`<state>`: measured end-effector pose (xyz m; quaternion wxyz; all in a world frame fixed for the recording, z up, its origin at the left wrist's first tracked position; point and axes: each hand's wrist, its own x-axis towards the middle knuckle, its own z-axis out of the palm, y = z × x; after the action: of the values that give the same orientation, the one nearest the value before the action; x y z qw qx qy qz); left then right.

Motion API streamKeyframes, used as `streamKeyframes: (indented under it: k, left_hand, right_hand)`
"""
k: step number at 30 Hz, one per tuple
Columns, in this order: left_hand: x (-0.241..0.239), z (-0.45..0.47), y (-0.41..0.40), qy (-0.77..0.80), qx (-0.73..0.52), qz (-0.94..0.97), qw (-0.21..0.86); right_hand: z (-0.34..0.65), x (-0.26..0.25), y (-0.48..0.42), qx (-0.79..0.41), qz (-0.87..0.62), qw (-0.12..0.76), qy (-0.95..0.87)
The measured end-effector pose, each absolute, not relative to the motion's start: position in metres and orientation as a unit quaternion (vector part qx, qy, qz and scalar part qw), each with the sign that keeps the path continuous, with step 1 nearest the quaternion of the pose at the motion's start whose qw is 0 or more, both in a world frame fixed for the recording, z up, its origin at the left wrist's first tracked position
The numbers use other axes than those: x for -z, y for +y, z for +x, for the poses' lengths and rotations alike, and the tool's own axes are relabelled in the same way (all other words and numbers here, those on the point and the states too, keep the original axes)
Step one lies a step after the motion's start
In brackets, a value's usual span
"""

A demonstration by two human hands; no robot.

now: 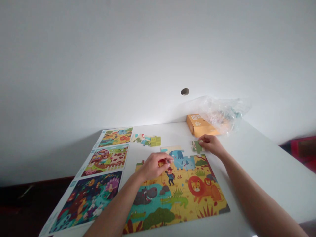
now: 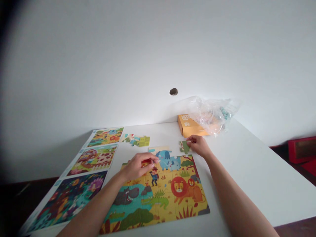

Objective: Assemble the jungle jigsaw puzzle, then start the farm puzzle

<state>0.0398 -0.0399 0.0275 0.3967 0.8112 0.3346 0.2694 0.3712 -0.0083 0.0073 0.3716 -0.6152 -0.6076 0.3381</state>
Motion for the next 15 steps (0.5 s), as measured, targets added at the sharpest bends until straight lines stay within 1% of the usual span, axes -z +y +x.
streamKeyframes:
  k: [6,12,15]
  left_hand:
    - [-0.029,0.04,-0.0398,0.33,-0.274,0.816,0.388]
    - [-0.0303,0.0404,-0.0402,0.33,-0.269,0.818,0.387]
    - [-0.0308,0.0406,-0.0403,0.33,-0.266,0.819,0.386]
  right_hand:
    - [0.3757,-0.0011,-0.0063,-0.335,-0.627,0.356,-0.606]
    - [0.375,-0.0031,-0.0072,-0.253,-0.635,0.305,-0.663]
    - [0.3736,-0.0043,-0.0075,-0.274,-0.627,0.322,-0.654]
